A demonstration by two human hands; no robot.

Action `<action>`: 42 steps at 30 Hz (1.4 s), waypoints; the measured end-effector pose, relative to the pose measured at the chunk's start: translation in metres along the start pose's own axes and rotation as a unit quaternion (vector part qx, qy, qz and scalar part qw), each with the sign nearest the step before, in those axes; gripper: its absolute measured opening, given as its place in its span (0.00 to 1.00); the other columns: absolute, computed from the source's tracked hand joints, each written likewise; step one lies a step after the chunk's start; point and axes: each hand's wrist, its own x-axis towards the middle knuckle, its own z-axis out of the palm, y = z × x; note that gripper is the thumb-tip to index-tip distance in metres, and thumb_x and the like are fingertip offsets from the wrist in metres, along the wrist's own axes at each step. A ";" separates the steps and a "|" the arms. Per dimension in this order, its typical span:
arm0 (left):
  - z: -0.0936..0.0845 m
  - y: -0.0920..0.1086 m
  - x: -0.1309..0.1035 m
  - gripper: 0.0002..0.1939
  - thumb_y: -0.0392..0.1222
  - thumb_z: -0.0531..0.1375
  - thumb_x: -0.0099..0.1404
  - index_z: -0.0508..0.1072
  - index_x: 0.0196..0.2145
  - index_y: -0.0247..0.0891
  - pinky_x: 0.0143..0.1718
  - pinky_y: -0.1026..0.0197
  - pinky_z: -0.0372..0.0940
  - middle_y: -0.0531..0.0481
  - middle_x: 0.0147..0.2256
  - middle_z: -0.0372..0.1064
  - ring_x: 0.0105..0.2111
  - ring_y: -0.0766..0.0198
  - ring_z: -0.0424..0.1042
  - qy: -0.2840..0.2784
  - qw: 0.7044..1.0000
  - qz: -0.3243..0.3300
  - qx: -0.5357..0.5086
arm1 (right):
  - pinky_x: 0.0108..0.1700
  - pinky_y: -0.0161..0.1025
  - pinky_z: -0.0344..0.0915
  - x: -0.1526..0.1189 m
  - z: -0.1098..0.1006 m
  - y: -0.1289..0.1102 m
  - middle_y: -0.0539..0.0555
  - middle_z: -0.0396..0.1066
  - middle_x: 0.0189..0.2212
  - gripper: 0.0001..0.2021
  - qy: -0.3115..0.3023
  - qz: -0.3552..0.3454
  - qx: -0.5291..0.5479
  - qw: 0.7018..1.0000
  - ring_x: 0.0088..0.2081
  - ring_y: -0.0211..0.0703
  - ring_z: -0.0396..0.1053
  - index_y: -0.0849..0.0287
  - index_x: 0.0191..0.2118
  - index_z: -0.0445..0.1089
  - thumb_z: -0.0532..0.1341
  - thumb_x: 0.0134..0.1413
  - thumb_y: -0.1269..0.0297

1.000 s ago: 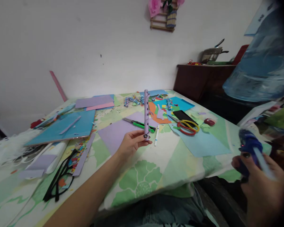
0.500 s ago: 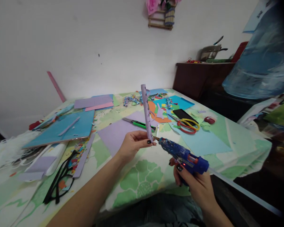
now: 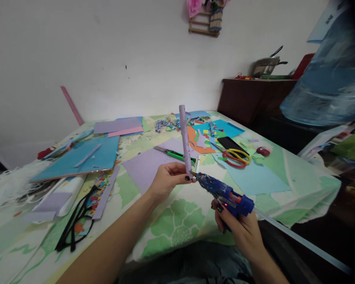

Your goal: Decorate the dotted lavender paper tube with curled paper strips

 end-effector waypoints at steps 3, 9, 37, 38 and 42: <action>0.000 0.000 0.000 0.12 0.34 0.71 0.45 0.77 0.30 0.33 0.33 0.64 0.71 0.48 0.28 0.77 0.28 0.64 0.76 0.004 1.000 -0.001 -0.001 | 0.23 0.36 0.53 -0.001 0.000 0.001 0.48 0.59 0.16 0.14 0.006 0.000 -0.012 1.000 0.19 0.35 0.57 0.61 0.29 0.67 0.54 0.60 0.57; 0.000 0.001 0.000 0.13 0.35 0.71 0.44 0.77 0.30 0.33 0.35 0.61 0.71 0.47 0.28 0.77 0.28 0.63 0.76 0.011 1.000 -0.005 -0.005 | 0.23 0.36 0.52 -0.002 -0.001 0.004 0.48 0.59 0.17 0.13 0.011 -0.002 -0.014 1.000 0.20 0.35 0.58 0.61 0.31 0.67 0.54 0.60 0.57; 0.001 0.002 0.000 0.13 0.35 0.71 0.44 0.77 0.30 0.32 0.34 0.62 0.72 0.48 0.27 0.77 0.27 0.63 0.76 0.014 0.999 -0.018 -0.026 | 0.23 0.35 0.54 0.000 0.004 -0.008 0.47 0.58 0.18 0.13 0.008 0.016 0.002 1.000 0.20 0.34 0.56 0.61 0.34 0.64 0.55 0.58 0.55; 0.001 0.002 0.000 0.13 0.35 0.71 0.43 0.77 0.29 0.32 0.34 0.61 0.72 0.48 0.27 0.77 0.27 0.63 0.76 0.017 0.999 -0.018 -0.026 | 0.23 0.35 0.54 0.000 0.005 -0.008 0.47 0.58 0.18 0.13 0.008 0.021 0.001 1.000 0.20 0.34 0.56 0.61 0.34 0.64 0.55 0.58 0.55; 0.000 0.002 0.000 0.14 0.36 0.72 0.42 0.77 0.29 0.33 0.36 0.57 0.71 0.47 0.27 0.76 0.27 0.62 0.76 0.027 0.999 -0.022 -0.026 | 0.22 0.35 0.53 -0.001 0.005 -0.007 0.46 0.57 0.17 0.14 0.005 0.024 0.004 1.000 0.19 0.34 0.55 0.61 0.33 0.64 0.55 0.58 0.54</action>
